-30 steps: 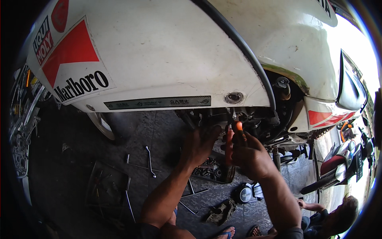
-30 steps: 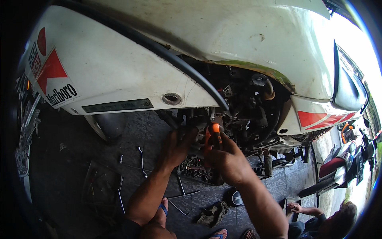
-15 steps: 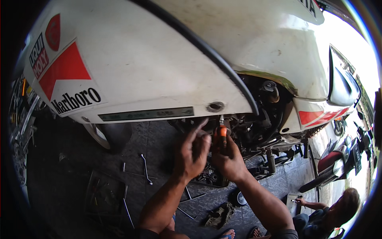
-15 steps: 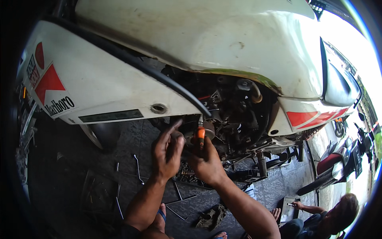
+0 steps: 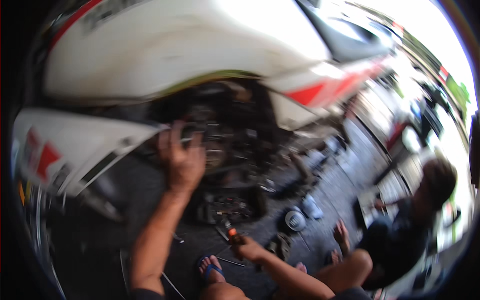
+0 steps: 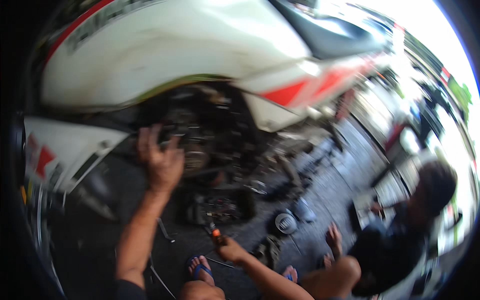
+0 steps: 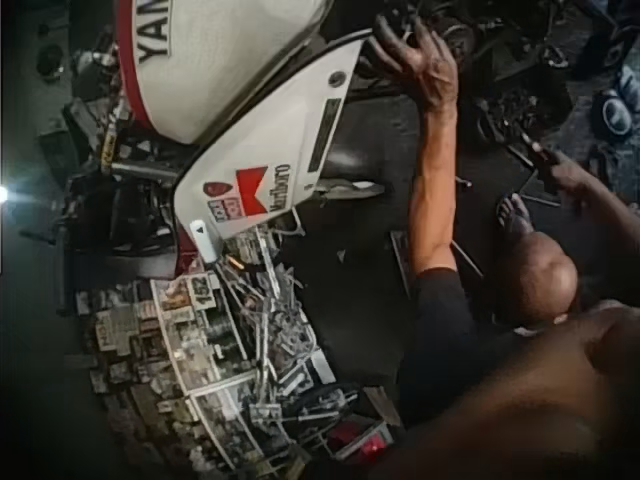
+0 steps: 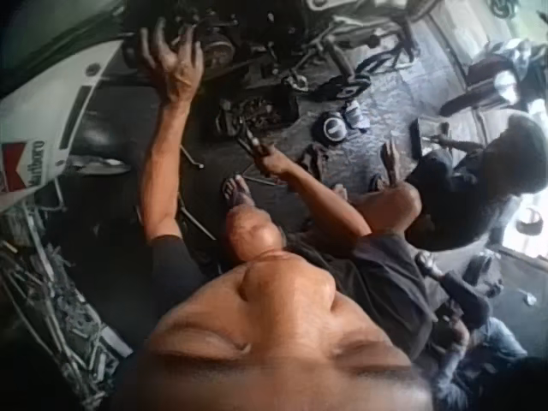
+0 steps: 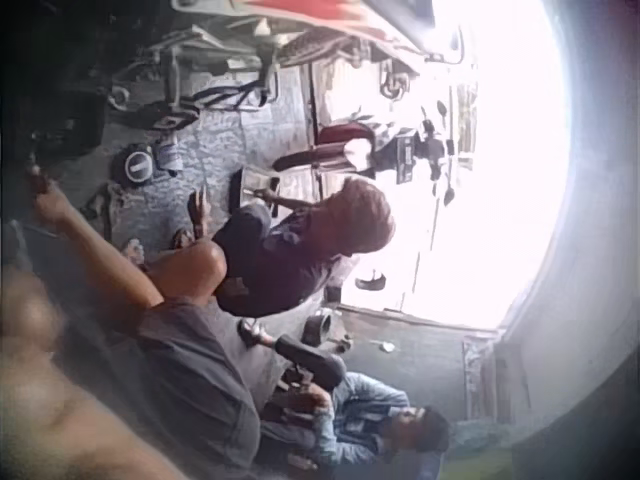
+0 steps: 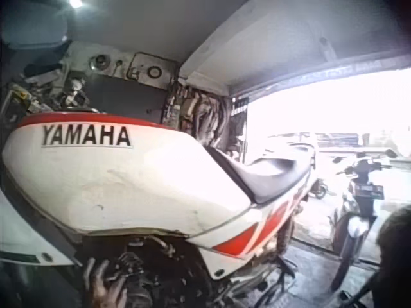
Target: The person works on a motorcycle engine, using a T-handle wrench and pliers to remove components, handling small bolts and a chain, and using a power impact wrench to loosen a nut.
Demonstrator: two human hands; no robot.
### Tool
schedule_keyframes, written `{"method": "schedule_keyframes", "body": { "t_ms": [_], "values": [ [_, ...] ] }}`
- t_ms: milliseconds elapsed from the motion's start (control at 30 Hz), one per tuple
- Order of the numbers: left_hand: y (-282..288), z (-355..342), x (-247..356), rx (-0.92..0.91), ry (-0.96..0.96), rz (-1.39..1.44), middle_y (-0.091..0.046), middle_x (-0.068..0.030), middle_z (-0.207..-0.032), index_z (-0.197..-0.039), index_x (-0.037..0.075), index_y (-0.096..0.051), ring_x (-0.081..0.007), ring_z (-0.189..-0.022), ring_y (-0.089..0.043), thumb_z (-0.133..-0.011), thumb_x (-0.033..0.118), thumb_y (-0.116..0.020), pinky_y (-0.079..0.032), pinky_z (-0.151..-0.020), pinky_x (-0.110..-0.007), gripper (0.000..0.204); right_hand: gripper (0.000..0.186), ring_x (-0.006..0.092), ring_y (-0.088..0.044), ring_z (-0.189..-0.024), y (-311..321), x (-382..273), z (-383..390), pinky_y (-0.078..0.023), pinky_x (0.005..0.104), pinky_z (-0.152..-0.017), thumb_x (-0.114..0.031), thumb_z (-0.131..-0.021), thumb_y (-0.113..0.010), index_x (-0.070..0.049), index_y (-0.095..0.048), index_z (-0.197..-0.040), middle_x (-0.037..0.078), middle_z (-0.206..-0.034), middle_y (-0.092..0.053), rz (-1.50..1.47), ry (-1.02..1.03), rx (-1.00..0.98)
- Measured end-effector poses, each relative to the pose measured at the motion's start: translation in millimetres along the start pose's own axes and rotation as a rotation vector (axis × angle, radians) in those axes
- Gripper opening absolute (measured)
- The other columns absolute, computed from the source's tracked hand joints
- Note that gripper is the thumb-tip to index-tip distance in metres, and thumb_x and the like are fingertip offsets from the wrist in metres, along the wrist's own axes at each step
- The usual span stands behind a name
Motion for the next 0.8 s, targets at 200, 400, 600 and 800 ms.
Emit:
{"method": "schedule_keyframes", "body": {
  "t_ms": [200,400,600,800],
  "values": [
    [-11.9,-19.2,2.6,-0.152,-0.213,-0.349,-0.03,-0.0102,-0.154,-0.117,0.012,-0.067,-0.0396,-0.126,-0.043,-0.085,0.018,-0.067,-0.043,-0.102,-0.049,0.032,0.038,0.0352,-0.066,-0.095,6.0,157.9,1.4,-0.05,0.0434,-0.078,-0.015,-0.073,-0.056,0.003,-0.059,-0.106,0.024,-0.096,-0.067,0.367,-0.092,0.234],
    [-46.6,-7.2,-1.7,-0.24,-0.197,-0.627,-0.029,-0.0097,-0.155,-0.114,0.017,-0.068,-0.0344,-0.126,-0.047,-0.087,0.021,-0.066,-0.047,-0.097,-0.047,0.027,0.04,0.04,-0.06,-0.112,-6.5,148.8,4.0,-0.047,0.0466,-0.093,-0.016,-0.075,-0.055,0.004,-0.059,-0.11,0.029,-0.113,-0.063,0.328,-0.082,0.125],
    [-58.9,-0.5,-8.7,-0.191,-0.159,-0.722,-0.03,-0.0151,-0.153,-0.111,0.013,-0.06,-0.0368,-0.127,-0.046,-0.089,0.021,-0.064,-0.045,-0.097,-0.05,0.024,0.043,0.0404,-0.057,-0.116,7.4,149.6,-2.5,-0.047,0.046,-0.096,-0.015,-0.078,-0.054,0.004,-0.057,-0.116,0.029,-0.118,-0.061,0.287,-0.083,0.162],
    [-38.6,-16.0,-20.8,-0.15,-0.199,-0.756,-0.034,-0.0173,-0.149,-0.114,0.016,-0.061,-0.0381,-0.123,-0.047,-0.083,0.02,-0.068,-0.045,-0.094,-0.051,0.033,0.043,0.0392,-0.059,-0.113,0.3,119.1,-11.6,-0.048,0.0465,-0.094,-0.014,-0.075,-0.055,0.002,-0.059,-0.116,0.028,-0.115,-0.063,0.237,-0.036,0.113]
  ]
}}
Point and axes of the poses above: each hand's wrist, its own z-axis away from the middle knuckle, its own y-axis out of the back of the hand, x = y × z, the point moved 10 cm from there along -z, towards the middle knuckle
